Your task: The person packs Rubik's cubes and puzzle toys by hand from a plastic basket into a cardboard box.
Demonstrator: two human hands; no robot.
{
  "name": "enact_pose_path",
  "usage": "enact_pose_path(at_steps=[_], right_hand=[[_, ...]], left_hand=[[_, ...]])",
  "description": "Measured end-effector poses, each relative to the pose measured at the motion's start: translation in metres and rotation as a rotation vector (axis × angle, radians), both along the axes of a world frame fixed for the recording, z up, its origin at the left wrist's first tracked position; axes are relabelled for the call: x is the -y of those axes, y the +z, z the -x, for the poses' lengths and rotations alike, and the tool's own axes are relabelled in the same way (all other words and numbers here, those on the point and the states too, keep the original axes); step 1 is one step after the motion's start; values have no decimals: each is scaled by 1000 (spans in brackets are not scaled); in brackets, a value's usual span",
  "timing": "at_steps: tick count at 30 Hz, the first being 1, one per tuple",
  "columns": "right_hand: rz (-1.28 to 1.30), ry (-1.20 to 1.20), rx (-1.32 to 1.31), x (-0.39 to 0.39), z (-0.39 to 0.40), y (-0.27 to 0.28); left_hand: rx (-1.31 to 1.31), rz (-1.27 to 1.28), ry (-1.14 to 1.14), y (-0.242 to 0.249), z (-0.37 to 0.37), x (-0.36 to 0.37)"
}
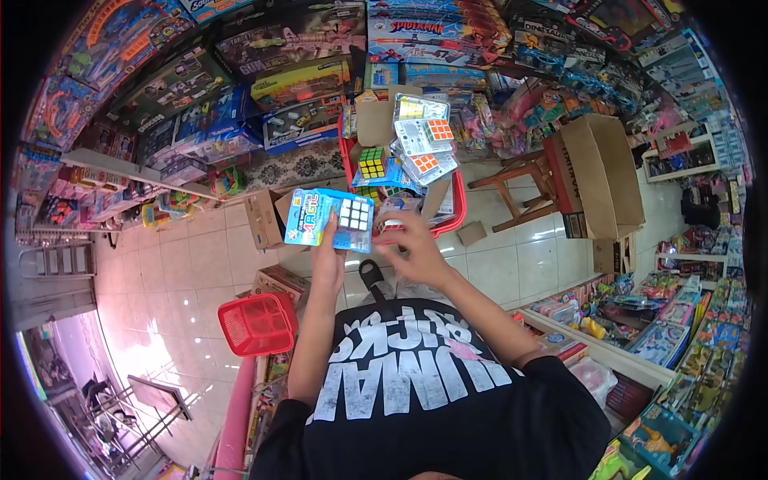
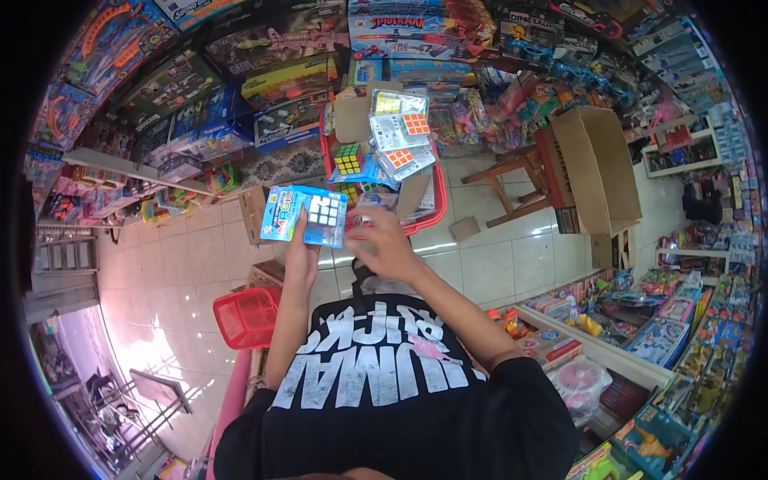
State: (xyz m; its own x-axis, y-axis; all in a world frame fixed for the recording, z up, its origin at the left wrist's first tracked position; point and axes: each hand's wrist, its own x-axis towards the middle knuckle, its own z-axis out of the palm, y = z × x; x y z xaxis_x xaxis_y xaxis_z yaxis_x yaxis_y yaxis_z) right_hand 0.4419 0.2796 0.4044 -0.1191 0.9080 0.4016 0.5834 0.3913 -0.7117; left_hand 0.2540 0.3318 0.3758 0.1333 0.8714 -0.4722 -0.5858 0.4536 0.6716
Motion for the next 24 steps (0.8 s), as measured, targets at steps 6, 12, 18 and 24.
enact_pose_path(at_steps=[6, 12, 18, 24], right_hand=[[117, -798, 262, -11, -33, -55], [151, -808, 96, -2, -74, -50], [284, -815, -494, 42, -114, -8], [340, -632, -886, 85, -136, 44]], left_hand=[[-135, 34, -172, -39, 28, 1], [-249, -90, -346, -31, 11, 7], [-367, -180, -373, -29, -15, 8], [-422, -327, -599, -16, -47, 6]])
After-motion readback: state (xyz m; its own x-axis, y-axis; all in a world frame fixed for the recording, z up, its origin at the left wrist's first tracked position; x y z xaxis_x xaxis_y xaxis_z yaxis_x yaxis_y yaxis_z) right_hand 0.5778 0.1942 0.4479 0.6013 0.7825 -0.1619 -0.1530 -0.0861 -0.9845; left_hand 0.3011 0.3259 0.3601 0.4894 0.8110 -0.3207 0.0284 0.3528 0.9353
